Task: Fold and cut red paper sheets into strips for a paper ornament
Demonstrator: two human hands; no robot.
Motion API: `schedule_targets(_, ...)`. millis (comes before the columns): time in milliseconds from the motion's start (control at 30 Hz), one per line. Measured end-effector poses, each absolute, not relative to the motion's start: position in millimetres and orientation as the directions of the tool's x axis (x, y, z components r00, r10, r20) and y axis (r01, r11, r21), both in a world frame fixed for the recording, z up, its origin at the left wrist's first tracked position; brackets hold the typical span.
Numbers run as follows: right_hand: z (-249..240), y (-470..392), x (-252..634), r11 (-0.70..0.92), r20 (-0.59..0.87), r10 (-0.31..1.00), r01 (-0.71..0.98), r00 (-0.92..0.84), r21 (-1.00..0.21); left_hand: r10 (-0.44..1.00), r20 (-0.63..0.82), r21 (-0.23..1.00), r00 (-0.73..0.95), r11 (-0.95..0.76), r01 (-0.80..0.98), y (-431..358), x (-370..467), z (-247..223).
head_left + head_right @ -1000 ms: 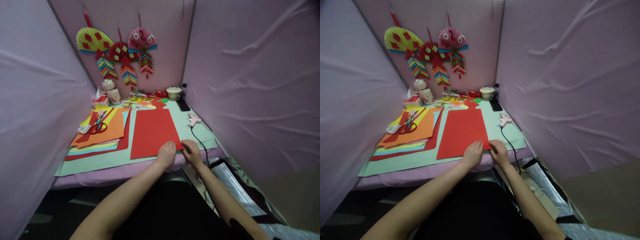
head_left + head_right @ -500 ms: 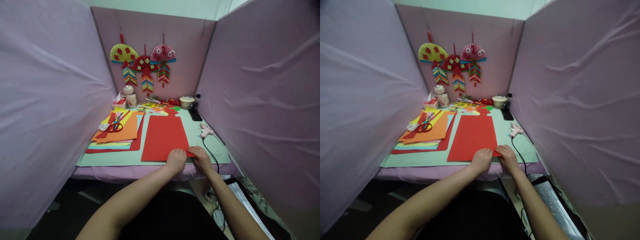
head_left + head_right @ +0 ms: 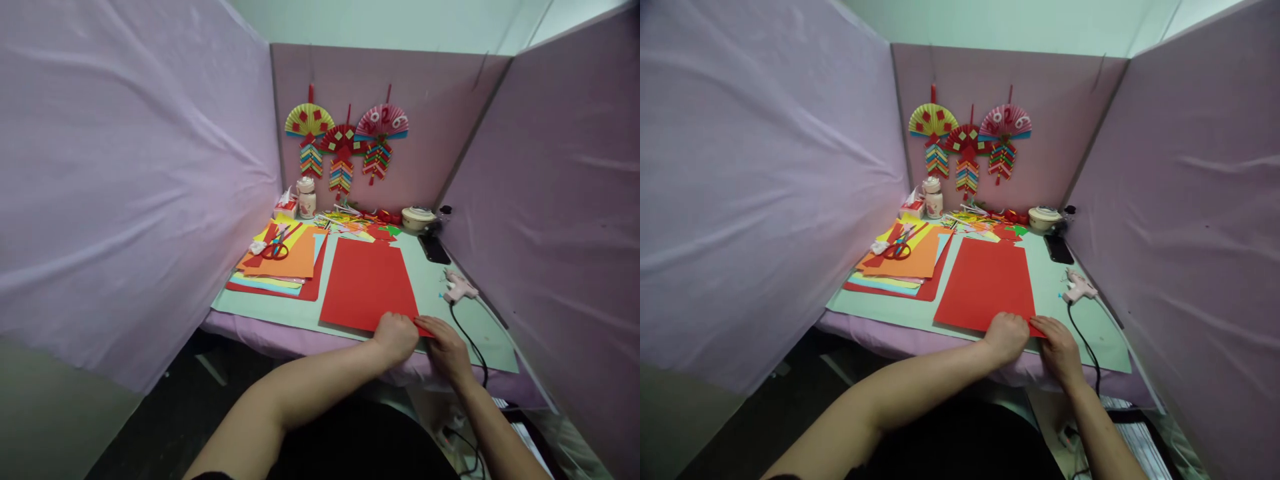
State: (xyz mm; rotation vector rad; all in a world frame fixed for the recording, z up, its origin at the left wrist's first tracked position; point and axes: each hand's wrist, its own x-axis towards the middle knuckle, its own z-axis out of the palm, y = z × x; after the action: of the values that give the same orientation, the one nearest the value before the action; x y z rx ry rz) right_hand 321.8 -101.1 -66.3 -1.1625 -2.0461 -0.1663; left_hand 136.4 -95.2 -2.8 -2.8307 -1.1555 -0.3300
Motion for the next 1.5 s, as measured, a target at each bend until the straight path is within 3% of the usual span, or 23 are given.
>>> schedule_targets(633,-59,-102,319,0.542,0.625,0.717,0.81,-0.308,-0.223,0.668,0.19,0.071,0.719,-0.74,0.669,-91,129,3)
schedule_targets(1500,-61,-101,312,0.46,0.619,0.775,0.786,-0.128,-0.414,0.717,0.218,0.014,0.663,-0.681,0.732,-92,132,-6)
